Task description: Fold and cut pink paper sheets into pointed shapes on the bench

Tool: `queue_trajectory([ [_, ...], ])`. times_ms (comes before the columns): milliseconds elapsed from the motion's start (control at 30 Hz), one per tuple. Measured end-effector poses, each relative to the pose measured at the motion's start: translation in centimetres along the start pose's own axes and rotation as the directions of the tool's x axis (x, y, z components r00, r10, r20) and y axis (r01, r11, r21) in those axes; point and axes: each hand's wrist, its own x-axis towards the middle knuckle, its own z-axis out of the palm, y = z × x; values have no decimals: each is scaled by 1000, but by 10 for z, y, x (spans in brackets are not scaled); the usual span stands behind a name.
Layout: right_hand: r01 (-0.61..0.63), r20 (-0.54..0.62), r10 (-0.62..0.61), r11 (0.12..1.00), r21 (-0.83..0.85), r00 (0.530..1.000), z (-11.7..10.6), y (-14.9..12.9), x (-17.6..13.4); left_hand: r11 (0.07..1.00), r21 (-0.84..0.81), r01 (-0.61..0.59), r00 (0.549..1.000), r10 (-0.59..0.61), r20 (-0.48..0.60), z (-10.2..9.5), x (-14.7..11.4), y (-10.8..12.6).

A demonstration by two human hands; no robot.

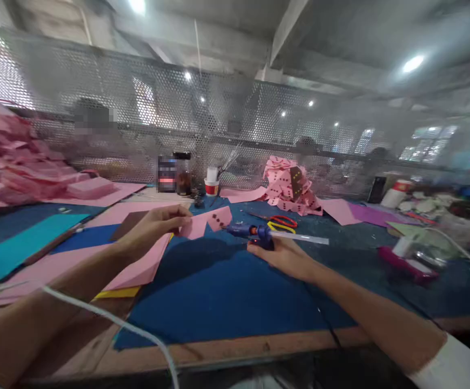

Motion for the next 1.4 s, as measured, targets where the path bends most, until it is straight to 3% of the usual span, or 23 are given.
queue_trajectory([
  [300, 33, -37, -34, 999, -34, 999, 0, 12, 3, 1000, -18, 12, 1000, -13, -27, 1, -1, 3],
  [500, 48, -85, -42, 997, 62, 995, 3, 18, 5, 1000, -10, 9, 1000, -10, -24, -1, -2, 3],
  [900, 53, -139, -59, 998, -43, 988, 3, 17, 6, 1000, -16, 10, 1000, -10, -18, 0, -1, 2],
  [1400, 46, -149, -52, 998, -39, 987, 5, 18, 6, 1000, -9, 12, 1000, -12, -21, 1, -3, 4],
])
